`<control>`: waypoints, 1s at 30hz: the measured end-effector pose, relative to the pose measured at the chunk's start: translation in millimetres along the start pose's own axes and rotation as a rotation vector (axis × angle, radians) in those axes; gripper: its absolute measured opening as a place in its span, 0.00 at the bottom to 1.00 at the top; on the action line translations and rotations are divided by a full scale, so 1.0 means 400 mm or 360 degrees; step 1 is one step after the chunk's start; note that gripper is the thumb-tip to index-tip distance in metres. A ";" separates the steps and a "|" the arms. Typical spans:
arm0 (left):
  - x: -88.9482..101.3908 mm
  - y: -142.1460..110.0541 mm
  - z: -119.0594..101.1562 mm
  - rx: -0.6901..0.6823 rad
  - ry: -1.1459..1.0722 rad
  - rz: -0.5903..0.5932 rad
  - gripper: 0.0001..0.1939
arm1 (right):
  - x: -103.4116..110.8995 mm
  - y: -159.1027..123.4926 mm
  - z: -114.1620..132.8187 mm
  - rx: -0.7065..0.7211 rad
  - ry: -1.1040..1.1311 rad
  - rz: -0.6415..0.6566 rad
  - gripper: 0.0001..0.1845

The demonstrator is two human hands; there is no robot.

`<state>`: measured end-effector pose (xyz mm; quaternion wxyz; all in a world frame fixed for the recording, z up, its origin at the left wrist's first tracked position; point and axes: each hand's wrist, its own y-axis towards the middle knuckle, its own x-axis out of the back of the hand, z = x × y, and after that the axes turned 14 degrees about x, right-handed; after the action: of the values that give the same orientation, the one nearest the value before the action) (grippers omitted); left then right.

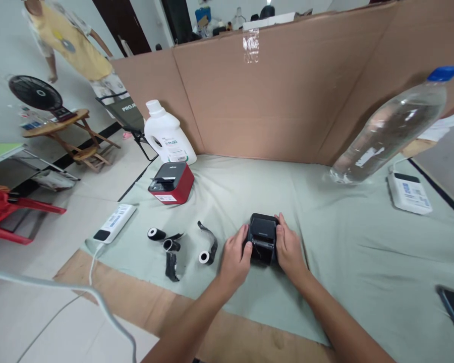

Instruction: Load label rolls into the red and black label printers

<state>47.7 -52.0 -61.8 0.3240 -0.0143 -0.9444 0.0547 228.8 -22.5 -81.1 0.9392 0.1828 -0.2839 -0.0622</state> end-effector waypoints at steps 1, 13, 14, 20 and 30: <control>-0.001 0.003 0.003 -0.0024 0.0032 -0.0006 0.29 | -0.001 0.001 0.001 -0.0014 -0.0007 0.0004 0.39; -0.010 0.015 0.015 -0.0212 0.0275 -0.0099 0.27 | -0.005 0.005 0.000 -0.0025 -0.0008 -0.0001 0.41; -0.010 0.015 0.014 -0.0213 0.0290 -0.0108 0.27 | -0.005 0.006 0.000 -0.0020 -0.0008 -0.0013 0.41; -0.012 0.012 0.012 -0.0229 0.0367 -0.0134 0.28 | -0.002 0.010 0.007 -0.0018 0.0021 -0.0023 0.42; -0.012 0.015 0.010 -0.0247 0.0380 -0.0150 0.27 | -0.001 0.009 0.010 -0.0014 -0.0013 -0.0036 0.43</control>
<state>49.2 -46.8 -68.6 0.4340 -0.0013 -0.9002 -0.0357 226.4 -20.2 -76.7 0.9381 0.1817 -0.2853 -0.0748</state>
